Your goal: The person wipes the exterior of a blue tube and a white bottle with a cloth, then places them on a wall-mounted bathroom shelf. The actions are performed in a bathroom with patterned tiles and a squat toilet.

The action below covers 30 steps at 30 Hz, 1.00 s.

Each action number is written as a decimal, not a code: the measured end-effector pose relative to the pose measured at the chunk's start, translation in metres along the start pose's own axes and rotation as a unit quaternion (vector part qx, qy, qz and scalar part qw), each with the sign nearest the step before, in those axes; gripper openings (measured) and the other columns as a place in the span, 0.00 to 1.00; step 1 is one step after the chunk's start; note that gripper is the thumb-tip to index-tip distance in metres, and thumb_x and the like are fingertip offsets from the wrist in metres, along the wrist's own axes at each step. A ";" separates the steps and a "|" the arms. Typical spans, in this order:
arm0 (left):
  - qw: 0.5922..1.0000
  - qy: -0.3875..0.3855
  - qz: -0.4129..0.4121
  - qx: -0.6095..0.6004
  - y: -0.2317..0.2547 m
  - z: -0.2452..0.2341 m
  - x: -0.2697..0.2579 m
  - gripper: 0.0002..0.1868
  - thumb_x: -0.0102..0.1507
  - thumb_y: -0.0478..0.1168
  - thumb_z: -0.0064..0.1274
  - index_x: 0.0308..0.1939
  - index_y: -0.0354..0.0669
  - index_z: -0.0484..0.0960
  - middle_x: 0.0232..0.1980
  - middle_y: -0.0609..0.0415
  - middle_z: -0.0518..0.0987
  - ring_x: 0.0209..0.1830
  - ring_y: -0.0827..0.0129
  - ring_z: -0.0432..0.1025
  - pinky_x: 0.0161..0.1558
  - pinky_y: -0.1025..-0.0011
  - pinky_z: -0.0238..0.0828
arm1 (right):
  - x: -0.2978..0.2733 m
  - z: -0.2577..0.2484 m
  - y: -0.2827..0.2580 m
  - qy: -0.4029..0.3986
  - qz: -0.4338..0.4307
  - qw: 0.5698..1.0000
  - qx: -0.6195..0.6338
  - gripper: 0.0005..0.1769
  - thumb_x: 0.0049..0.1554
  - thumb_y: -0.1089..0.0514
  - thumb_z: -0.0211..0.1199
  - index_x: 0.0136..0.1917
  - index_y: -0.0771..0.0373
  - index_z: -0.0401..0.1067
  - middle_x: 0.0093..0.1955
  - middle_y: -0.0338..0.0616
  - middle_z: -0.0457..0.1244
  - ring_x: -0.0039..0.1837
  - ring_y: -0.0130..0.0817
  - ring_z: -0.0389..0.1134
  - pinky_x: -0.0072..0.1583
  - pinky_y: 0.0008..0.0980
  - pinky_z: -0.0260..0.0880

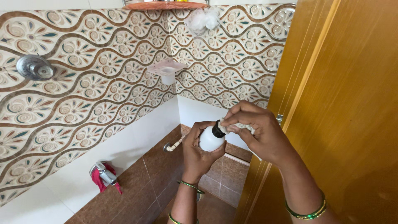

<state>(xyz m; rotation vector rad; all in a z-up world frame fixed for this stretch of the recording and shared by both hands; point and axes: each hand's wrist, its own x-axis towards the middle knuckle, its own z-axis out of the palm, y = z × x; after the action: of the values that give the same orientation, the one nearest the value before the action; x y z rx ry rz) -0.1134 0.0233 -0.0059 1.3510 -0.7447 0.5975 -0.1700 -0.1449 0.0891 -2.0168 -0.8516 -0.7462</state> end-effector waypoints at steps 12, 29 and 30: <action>1.000 -0.002 0.022 0.007 0.003 -0.001 0.005 0.27 0.52 0.32 0.70 0.53 0.37 0.78 0.48 0.53 0.84 0.48 0.73 0.79 0.52 0.74 0.78 | -0.005 -0.004 -0.005 -0.004 0.013 1.000 0.018 0.16 0.51 0.76 0.67 0.50 0.62 0.81 0.49 0.41 0.67 0.56 0.33 0.72 0.57 0.31 0.72; 1.000 -0.021 -0.013 0.012 0.004 0.008 0.006 0.26 0.50 0.33 0.71 0.51 0.37 0.78 0.46 0.55 0.85 0.45 0.76 0.78 0.50 0.76 0.78 | 0.004 0.000 0.003 0.041 -0.032 0.998 -0.021 0.18 0.50 0.77 0.63 0.51 0.64 0.79 0.51 0.42 0.67 0.58 0.34 0.71 0.61 0.31 0.71; 0.999 -0.026 -0.010 0.024 0.003 0.008 0.006 0.25 0.51 0.33 0.71 0.50 0.37 0.79 0.46 0.55 0.85 0.45 0.76 0.79 0.50 0.76 0.78 | 0.005 0.004 0.003 0.054 -0.044 0.997 -0.029 0.18 0.50 0.77 0.63 0.52 0.64 0.79 0.52 0.42 0.67 0.59 0.34 0.71 0.61 0.31 0.71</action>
<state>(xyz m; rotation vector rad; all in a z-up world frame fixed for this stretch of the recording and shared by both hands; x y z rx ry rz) -0.1134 0.0156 0.0012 1.4217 -0.7612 0.5699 -0.1639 -0.1413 0.0896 -1.9795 -0.8698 -0.9302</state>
